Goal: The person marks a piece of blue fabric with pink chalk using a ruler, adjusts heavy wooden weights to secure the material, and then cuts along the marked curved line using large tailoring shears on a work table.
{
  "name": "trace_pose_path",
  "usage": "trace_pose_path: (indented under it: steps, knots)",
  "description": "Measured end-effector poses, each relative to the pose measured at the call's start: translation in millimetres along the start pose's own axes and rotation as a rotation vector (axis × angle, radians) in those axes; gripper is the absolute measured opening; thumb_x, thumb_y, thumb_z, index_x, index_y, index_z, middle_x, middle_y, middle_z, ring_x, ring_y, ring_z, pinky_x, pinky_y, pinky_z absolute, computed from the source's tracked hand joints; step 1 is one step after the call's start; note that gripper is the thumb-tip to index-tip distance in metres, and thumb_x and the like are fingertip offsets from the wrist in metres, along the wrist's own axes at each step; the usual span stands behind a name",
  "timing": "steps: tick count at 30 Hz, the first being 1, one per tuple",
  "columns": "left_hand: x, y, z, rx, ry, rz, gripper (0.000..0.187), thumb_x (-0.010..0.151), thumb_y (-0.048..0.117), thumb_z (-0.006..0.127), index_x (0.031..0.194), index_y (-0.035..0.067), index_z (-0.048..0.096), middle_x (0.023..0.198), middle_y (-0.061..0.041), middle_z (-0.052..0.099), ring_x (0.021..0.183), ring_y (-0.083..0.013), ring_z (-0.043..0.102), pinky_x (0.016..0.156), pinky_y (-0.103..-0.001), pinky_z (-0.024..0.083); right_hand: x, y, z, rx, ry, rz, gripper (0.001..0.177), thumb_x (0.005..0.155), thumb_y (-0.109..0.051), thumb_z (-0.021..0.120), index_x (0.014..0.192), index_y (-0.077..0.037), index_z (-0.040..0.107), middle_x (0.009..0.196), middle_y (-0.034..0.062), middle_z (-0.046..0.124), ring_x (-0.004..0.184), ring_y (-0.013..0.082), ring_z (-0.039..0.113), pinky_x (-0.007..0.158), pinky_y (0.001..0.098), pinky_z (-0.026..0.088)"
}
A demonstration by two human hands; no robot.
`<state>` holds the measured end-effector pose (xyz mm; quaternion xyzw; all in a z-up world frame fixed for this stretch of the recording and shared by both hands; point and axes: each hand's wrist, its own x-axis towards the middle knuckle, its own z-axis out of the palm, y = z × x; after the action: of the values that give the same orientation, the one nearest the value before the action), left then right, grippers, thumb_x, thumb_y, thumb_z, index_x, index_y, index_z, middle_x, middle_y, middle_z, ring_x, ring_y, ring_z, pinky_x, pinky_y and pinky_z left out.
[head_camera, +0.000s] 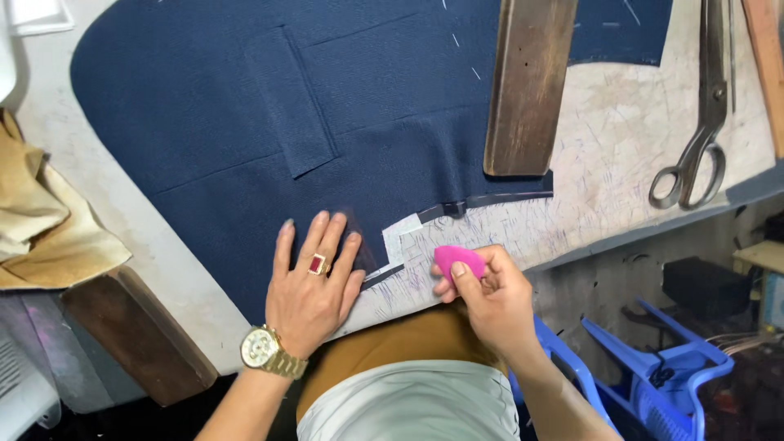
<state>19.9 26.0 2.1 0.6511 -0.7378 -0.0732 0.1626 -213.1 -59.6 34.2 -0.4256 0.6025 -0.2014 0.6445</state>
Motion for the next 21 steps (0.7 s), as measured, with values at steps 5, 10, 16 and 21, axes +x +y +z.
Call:
trace_pose_path:
  steps: [5, 10, 16, 21]
  knots:
    - [-16.0, 38.6, 11.3, 0.195, 0.086, -0.462, 0.044, 0.099, 0.041, 0.063, 0.136, 0.016, 0.065, 0.141, -0.022, 0.061, 0.136, -0.04, 0.051, 0.114, -0.071, 0.032, 19.0, -44.0, -5.6, -0.216, -0.035, -0.1, 0.023, 0.097, -0.013, 0.064, 0.107, 0.006, 0.074, 0.091, 0.0158, 0.08, 0.072, 0.0174, 0.073, 0.064, 0.0275, 0.064]
    - [-8.6, 88.2, 37.5, 0.179, 0.157, -0.698, 0.048, 0.099, 0.04, 0.062, 0.143, 0.019, 0.057, 0.147, -0.025, 0.055, 0.141, -0.0438, 0.047, 0.115, -0.071, 0.032, 54.0, -69.4, -15.8, -0.396, -0.255, -0.243, 0.023, 0.098, -0.015, 0.063, 0.108, 0.002, 0.074, 0.09, 0.0108, 0.08, 0.07, 0.0155, 0.073, 0.065, 0.0262, 0.064]
    - [33.4, 144.9, 62.9, 0.168, 0.278, -1.02, 0.045, 0.1, 0.04, 0.062, 0.138, 0.016, 0.061, 0.145, -0.026, 0.053, 0.139, -0.0449, 0.046, 0.117, -0.074, 0.026, 90.5, -102.8, -29.5, -0.506, -0.504, -0.303, 0.026, 0.099, -0.013, 0.061, 0.114, 0.005, 0.072, 0.094, 0.0126, 0.078, 0.073, 0.0163, 0.072, 0.064, 0.0257, 0.064]
    - [61.3, 170.9, 85.8, 0.139, 0.367, -1.127, 0.049, 0.105, 0.04, 0.054, 0.143, 0.009, 0.057, 0.147, -0.029, 0.05, 0.142, -0.048, 0.043, 0.117, -0.073, 0.026, 116.8, -118.3, -30.3, -0.731, -0.646, -0.357, 0.026, 0.1, -0.015, 0.06, 0.117, -0.001, 0.073, 0.095, 0.0091, 0.08, 0.067, 0.0114, 0.071, 0.066, 0.0213, 0.062]
